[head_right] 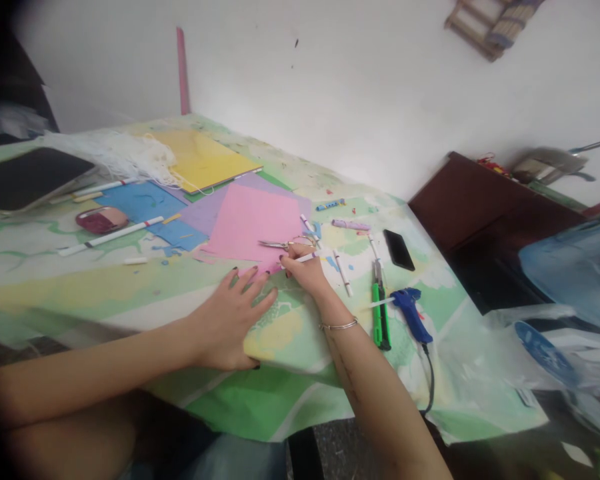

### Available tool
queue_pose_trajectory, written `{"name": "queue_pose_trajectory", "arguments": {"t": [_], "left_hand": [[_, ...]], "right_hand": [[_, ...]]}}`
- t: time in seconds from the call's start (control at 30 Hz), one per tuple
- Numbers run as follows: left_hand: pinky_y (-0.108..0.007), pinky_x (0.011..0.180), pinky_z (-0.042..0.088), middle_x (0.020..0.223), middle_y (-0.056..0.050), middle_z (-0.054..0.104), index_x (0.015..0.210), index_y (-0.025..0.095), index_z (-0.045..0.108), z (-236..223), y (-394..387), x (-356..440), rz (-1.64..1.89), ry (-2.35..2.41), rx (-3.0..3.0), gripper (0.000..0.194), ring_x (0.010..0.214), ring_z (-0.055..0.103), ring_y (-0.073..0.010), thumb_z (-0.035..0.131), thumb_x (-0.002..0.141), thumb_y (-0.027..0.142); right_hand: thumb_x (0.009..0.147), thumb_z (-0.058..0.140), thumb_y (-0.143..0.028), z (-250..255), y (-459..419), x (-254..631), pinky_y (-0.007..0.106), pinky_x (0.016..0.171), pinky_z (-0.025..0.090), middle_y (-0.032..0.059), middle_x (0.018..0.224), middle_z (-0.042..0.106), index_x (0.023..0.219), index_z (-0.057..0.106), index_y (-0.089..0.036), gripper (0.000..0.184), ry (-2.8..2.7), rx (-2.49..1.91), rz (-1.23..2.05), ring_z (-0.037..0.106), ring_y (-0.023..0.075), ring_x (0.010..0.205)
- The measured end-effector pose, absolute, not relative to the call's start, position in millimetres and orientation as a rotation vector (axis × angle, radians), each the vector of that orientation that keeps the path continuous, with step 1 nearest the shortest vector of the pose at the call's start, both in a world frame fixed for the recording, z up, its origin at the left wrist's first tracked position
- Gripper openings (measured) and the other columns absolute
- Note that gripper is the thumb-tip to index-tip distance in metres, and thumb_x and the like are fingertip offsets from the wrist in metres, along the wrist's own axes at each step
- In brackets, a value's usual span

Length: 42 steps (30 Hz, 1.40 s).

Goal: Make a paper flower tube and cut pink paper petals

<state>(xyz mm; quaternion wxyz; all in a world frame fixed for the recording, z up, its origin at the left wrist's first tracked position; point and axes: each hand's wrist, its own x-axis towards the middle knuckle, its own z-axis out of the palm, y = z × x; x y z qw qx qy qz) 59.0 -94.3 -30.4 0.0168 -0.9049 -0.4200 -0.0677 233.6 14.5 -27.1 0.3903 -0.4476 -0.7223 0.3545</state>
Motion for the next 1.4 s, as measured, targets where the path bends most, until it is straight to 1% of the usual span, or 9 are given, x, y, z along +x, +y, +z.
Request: {"name": "queue_pose_trajectory", "arguments": {"t": [0.17, 0.4, 0.6, 0.83, 1.07, 1.27, 1.4], "left_hand": [[-0.063, 0.101, 0.011, 0.143, -0.031, 0.031, 0.138, 0.009, 0.036, -30.8, -94.4, 59.3, -0.224, -1.292, -2.816, 0.104, 0.131, 0.022, -0.0502, 0.054, 0.057, 0.073], [-0.063, 0.102, 0.012, 0.143, -0.029, 0.032, 0.138, 0.010, 0.036, -29.7, -95.2, 58.6, -0.220, -1.298, -2.816, 0.103, 0.131, 0.022, -0.0495, 0.054, 0.058, 0.072], [-0.063, 0.101, 0.013, 0.142, -0.030, 0.032, 0.137, 0.010, 0.038, -29.9, -94.9, 58.7, -0.244, -1.291, -2.804, 0.103, 0.131, 0.024, -0.0501, 0.055, 0.057, 0.072], [-0.063, 0.102, 0.013, 0.142, -0.029, 0.033, 0.137, 0.010, 0.037, -30.1, -95.1, 59.0, -0.247, -1.285, -2.804, 0.103, 0.131, 0.023, -0.0498, 0.055, 0.057, 0.072], [-0.063, 0.102, 0.012, 0.142, -0.028, 0.034, 0.138, 0.010, 0.035, -30.2, -94.9, 58.8, -0.219, -1.296, -2.807, 0.103, 0.132, 0.022, -0.0489, 0.053, 0.058, 0.073], [-0.063, 0.102, 0.012, 0.142, -0.029, 0.032, 0.138, 0.010, 0.036, -30.3, -94.9, 59.3, -0.217, -1.299, -2.806, 0.103, 0.131, 0.022, -0.0496, 0.052, 0.059, 0.073], [-0.063, 0.102, 0.013, 0.142, -0.029, 0.032, 0.138, 0.010, 0.036, -30.9, -94.5, 59.0, -0.227, -1.293, -2.803, 0.103, 0.131, 0.022, -0.0497, 0.053, 0.058, 0.073]], "right_hand": [[0.069, 0.057, -0.017, -27.1, 15.2, 234.5, 0.026, 0.048, 0.033, -0.0042, 0.041, 0.046, 0.047, 0.040, -0.021, 0.028, -1.851, -1.170, 0.875, 0.040, 0.0116, 0.045], [0.071, 0.058, -0.019, -28.0, 14.4, 233.8, 0.027, 0.049, 0.035, -0.0043, 0.042, 0.049, 0.049, 0.040, -0.021, 0.028, -1.809, -1.153, 0.889, 0.041, 0.0113, 0.045], [0.069, 0.057, -0.017, -27.4, 15.0, 233.2, 0.026, 0.048, 0.033, -0.0046, 0.040, 0.046, 0.047, 0.039, -0.021, 0.029, -1.838, -1.130, 0.874, 0.039, 0.0110, 0.044], [0.067, 0.057, -0.014, -28.6, 16.1, 234.4, 0.025, 0.044, 0.029, -0.0060, 0.039, 0.042, 0.048, 0.039, -0.021, 0.026, -1.745, -1.113, 0.939, 0.036, 0.0100, 0.041], [0.070, 0.056, -0.016, -27.0, 13.8, 233.8, 0.025, 0.047, 0.031, -0.0048, 0.041, 0.046, 0.049, 0.041, -0.021, 0.026, -1.778, -1.105, 0.924, 0.039, 0.0105, 0.044], [0.068, 0.057, -0.015, -27.1, 15.5, 233.2, 0.026, 0.050, 0.033, -0.0048, 0.040, 0.045, 0.047, 0.039, -0.021, 0.028, -1.834, -1.107, 0.893, 0.039, 0.0110, 0.045], [0.067, 0.057, -0.014, -28.5, 16.3, 234.3, 0.026, 0.046, 0.029, -0.0059, 0.040, 0.041, 0.047, 0.038, -0.021, 0.028, -1.788, -1.106, 0.911, 0.036, 0.0102, 0.043]]}}
